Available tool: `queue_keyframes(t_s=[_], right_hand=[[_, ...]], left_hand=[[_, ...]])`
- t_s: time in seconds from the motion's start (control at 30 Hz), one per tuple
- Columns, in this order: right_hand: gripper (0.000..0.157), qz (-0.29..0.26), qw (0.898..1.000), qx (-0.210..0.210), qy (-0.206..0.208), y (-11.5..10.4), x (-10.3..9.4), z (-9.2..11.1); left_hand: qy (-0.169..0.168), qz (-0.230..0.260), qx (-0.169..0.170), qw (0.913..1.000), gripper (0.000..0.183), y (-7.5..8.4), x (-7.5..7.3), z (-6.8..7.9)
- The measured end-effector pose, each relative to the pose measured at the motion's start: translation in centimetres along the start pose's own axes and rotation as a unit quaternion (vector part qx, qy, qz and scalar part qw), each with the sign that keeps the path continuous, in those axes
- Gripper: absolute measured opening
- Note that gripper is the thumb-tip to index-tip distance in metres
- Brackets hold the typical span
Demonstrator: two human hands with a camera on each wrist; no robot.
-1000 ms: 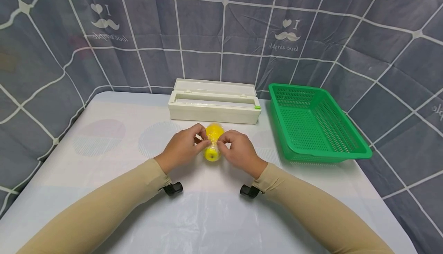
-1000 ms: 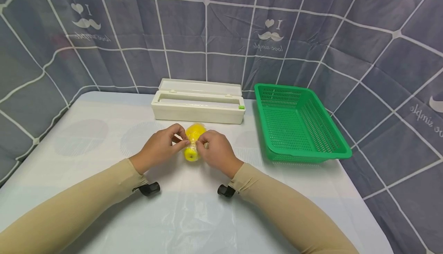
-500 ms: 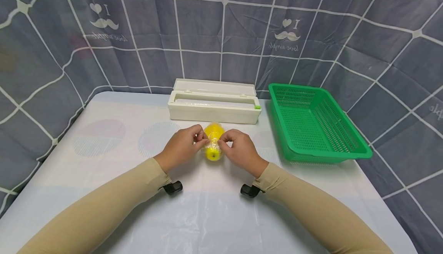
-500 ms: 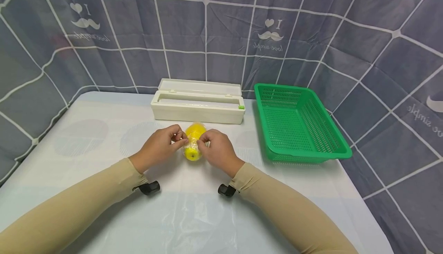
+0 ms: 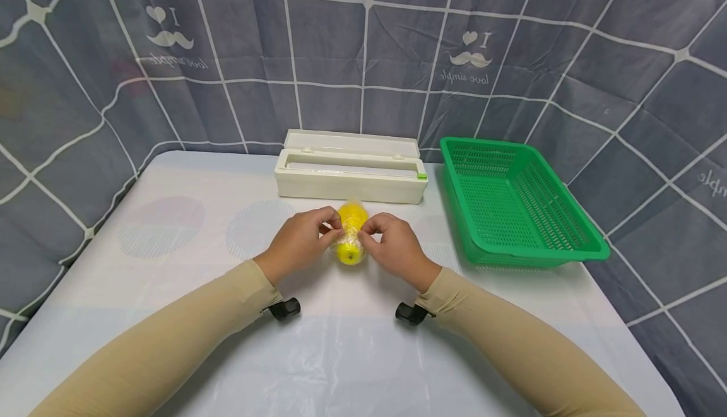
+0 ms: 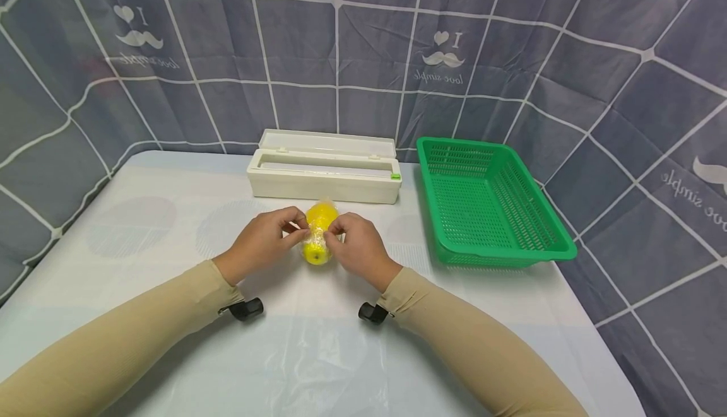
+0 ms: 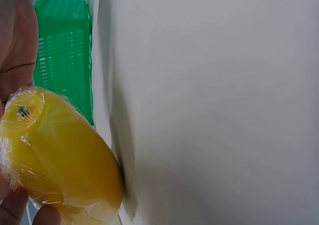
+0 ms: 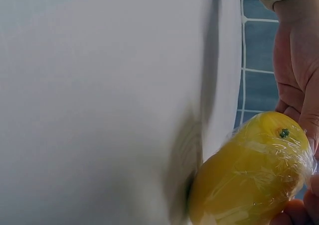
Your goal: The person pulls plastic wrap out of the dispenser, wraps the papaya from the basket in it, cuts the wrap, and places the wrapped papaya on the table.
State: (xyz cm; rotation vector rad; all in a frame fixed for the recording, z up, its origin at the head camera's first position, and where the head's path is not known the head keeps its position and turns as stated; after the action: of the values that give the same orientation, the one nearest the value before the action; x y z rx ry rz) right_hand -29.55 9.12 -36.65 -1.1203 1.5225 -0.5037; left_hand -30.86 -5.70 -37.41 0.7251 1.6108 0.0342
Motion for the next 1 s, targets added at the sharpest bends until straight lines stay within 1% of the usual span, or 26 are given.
queue_keyframes(t_s=[0.1, 0.2, 0.43, 0.5, 0.73, 0.9, 1.0], right_hand=[[0.008, 0.002, 1.000, 0.004, -0.002, 0.1, 0.1, 0.0], [0.007, 0.001, 1.000, 0.005, -0.006, 0.2, 0.2, 0.0], [0.001, 0.000, 0.999, -0.022, -0.031, -0.1, 0.7, 0.0], [0.004, 0.009, 0.999, -0.026, -0.040, -0.1, 0.8, 0.0], [0.009, 0.026, 0.997, -0.026, -0.064, 0.2, 0.8, 0.2], [0.007, 0.016, 0.997, -0.021, -0.074, 0.6, 0.8, 0.0], [0.006, 0.012, 0.997, -0.008, -0.078, 1.1, 0.7, -0.3]], left_hand=[[-0.003, -0.006, 0.004, 1.0000, 0.006, 0.0, 0.1, 0.0], [-0.006, -0.012, 0.005, 0.9999, 0.008, 0.1, 0.2, 0.0], [-0.017, -0.030, 0.020, 0.9992, 0.016, 0.2, 0.6, -0.2], [-0.024, -0.032, 0.027, 0.9988, 0.019, 0.1, 0.7, -0.2], [-0.056, -0.020, 0.045, 0.9972, 0.033, -0.2, 1.2, -0.2], [-0.061, -0.010, 0.053, 0.9967, 0.032, -0.3, 1.4, -0.4], [-0.061, -0.003, 0.054, 0.9966, 0.028, -0.2, 1.4, -0.5]])
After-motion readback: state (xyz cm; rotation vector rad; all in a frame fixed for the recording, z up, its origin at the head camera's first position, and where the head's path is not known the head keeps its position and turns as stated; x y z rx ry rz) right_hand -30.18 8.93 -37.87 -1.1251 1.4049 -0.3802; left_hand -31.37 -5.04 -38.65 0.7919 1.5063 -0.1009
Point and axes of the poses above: each hand's wrist, its own z-axis away from the middle knuckle, its own x-axis out of the palm, y = z × x, the point moved 10 cm from there along -z, towards the middle knuckle, and after that the axes turned 14 degrees about -z, right-handed, at the moved point
